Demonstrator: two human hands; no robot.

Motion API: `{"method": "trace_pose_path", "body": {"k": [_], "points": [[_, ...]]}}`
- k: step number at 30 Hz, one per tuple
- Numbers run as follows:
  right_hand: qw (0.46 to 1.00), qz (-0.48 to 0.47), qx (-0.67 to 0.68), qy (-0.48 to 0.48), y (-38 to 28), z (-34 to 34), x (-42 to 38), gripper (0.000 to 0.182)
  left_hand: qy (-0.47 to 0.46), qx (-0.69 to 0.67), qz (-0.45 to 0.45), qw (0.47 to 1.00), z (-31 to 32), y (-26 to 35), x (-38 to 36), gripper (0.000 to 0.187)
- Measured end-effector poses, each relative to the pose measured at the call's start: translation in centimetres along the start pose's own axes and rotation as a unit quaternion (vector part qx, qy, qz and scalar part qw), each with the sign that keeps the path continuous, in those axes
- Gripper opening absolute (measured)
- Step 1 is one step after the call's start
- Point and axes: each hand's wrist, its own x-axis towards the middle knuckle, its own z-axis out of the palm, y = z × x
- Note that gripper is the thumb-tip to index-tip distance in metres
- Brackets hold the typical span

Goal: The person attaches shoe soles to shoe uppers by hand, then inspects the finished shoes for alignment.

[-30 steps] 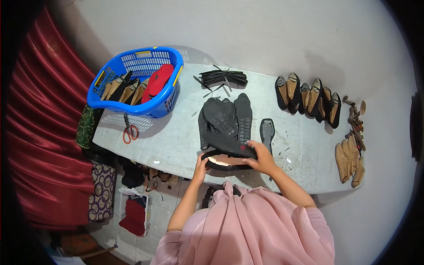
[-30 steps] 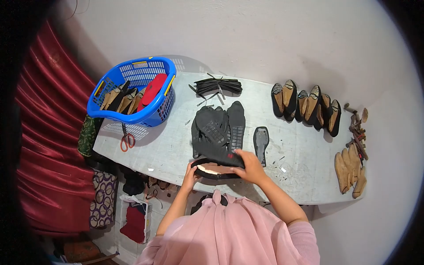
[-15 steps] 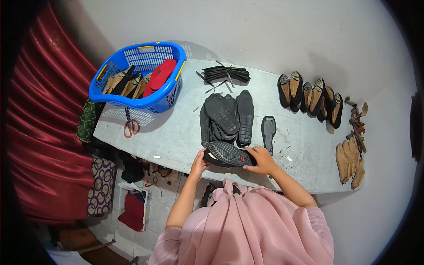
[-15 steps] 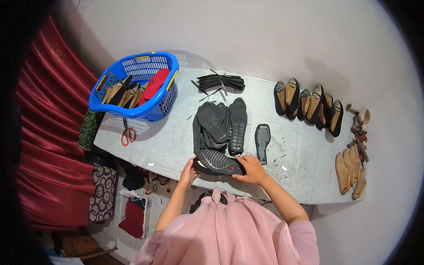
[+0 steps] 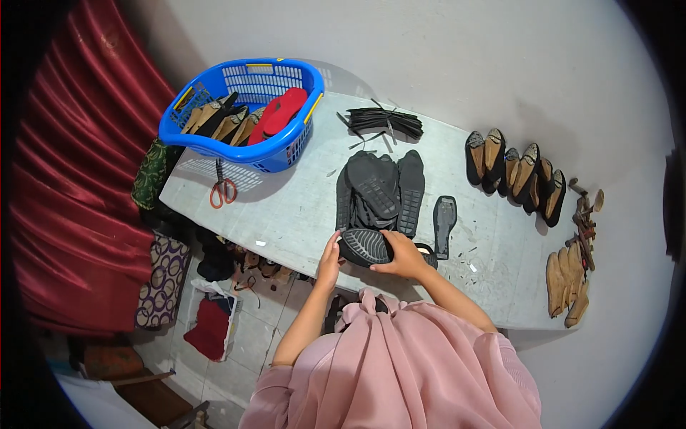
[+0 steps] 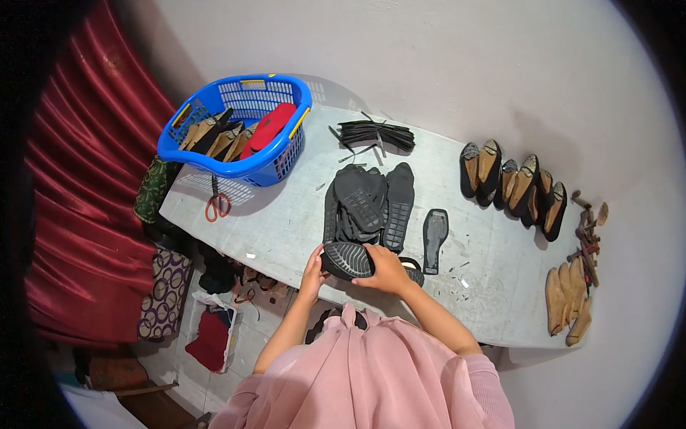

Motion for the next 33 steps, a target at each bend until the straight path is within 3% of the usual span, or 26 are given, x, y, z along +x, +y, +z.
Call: {"method": "trace_pose_path", "body": {"k": [2,7,19,28,31,33], "points": [[0.998,-0.055,0.033,-0.012,0.7,-0.7,-0.1,0.091,-0.002,-0.013,-0.001,1.0,-0.2,-0.5,0.1,0.048],[0.995,-0.032,0.063,-0.066,-0.1,-3.2,0.6,0.092,-0.006,0.001,0.006,1.0,-0.5,-0.2,0.1,0.044],[0.995,-0.064,0.052,-0.05,1.0,-1.5,0.2,0.089,-0.03,-0.118,0.003,0.993,-0.8,-0.9,-1.3,0.042],[0.988,-0.153,0.019,-0.007,1.0,-0.9,-1.0,0.088,-0.065,-0.051,-0.054,0.995,-2.1,-1.1,-2.0,0.045],[0.985,-0.171,-0.001,-0.008,0.9,-1.0,-0.8,0.087,-0.053,0.02,0.046,0.997,-1.6,-1.2,-2.3,0.047],[0.984,-0.18,-0.002,-0.005,0.9,-0.9,-0.7,0.086,-0.015,0.082,0.063,0.995,-1.1,-0.5,-2.7,0.052]]}}
